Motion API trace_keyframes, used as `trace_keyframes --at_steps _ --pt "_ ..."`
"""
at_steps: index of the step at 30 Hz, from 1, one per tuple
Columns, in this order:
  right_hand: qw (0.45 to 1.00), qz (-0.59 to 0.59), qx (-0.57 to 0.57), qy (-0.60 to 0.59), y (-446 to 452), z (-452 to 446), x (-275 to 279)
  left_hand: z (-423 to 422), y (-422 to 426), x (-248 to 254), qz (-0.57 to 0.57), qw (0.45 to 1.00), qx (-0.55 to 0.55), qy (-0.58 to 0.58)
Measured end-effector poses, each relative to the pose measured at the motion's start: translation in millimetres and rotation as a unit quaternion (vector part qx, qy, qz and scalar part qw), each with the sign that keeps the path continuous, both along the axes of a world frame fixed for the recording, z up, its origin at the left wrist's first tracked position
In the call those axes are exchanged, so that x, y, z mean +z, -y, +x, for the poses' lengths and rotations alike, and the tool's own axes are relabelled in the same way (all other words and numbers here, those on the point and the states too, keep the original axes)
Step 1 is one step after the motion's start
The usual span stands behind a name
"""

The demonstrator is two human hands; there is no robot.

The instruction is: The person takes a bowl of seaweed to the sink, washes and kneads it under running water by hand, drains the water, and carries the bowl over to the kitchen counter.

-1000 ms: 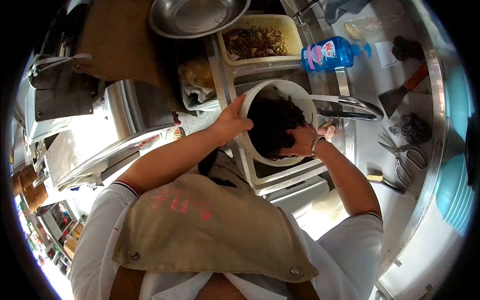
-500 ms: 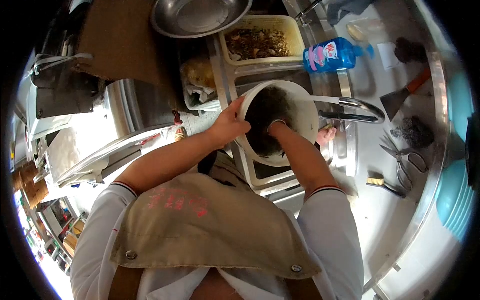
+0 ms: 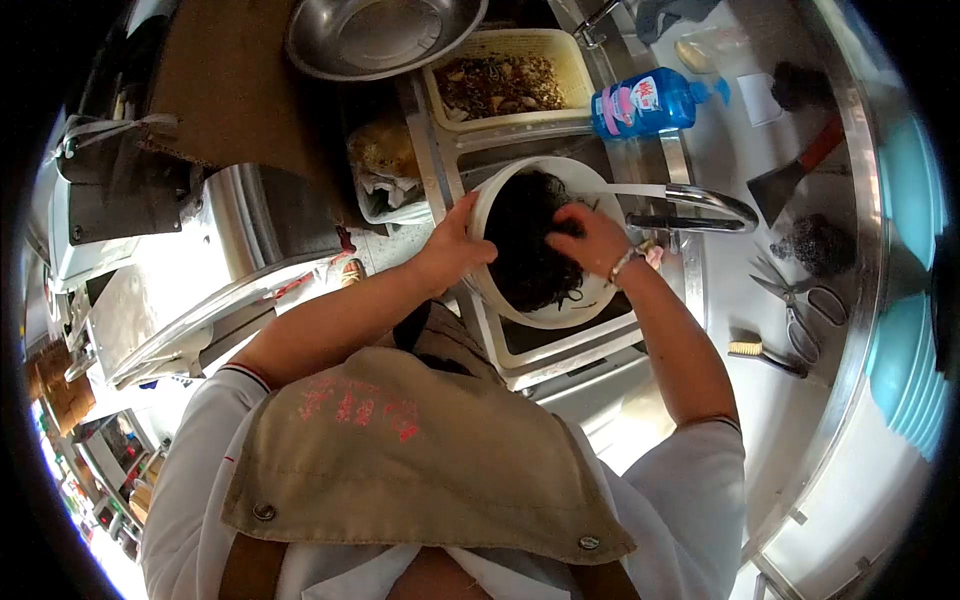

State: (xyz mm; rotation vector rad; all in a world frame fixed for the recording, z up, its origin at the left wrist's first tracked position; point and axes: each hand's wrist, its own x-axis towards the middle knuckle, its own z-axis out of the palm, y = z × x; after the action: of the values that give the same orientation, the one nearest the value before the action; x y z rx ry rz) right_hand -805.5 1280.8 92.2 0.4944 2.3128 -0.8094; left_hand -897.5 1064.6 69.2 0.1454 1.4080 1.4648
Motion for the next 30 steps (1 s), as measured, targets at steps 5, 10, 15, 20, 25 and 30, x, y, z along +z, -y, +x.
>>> trace_keyframes --at_steps 5,10,15,20,25,30 --pt "0.993 -0.043 -0.052 0.099 -7 -46 -89 -2 5 -3 0.042 0.999 -0.004 0.012" --pt "0.950 0.081 0.228 0.200 15 -91 -205 0 2 -3 0.027 1.000 0.004 -0.012" --pt "0.875 0.194 0.430 0.110 44 -84 -145 0 1 -13 0.019 0.999 -0.003 -0.051" --pt "0.971 0.010 0.216 0.100 31 -27 -32 0 1 -1 0.018 1.000 -0.005 -0.011" --pt "0.909 0.211 0.360 -0.026 28 40 -40 -3 4 -6 -0.017 0.999 -0.020 -0.026" --pt "0.875 0.252 0.396 0.118 43 18 -147 3 10 -17 0.018 1.000 0.000 -0.020"
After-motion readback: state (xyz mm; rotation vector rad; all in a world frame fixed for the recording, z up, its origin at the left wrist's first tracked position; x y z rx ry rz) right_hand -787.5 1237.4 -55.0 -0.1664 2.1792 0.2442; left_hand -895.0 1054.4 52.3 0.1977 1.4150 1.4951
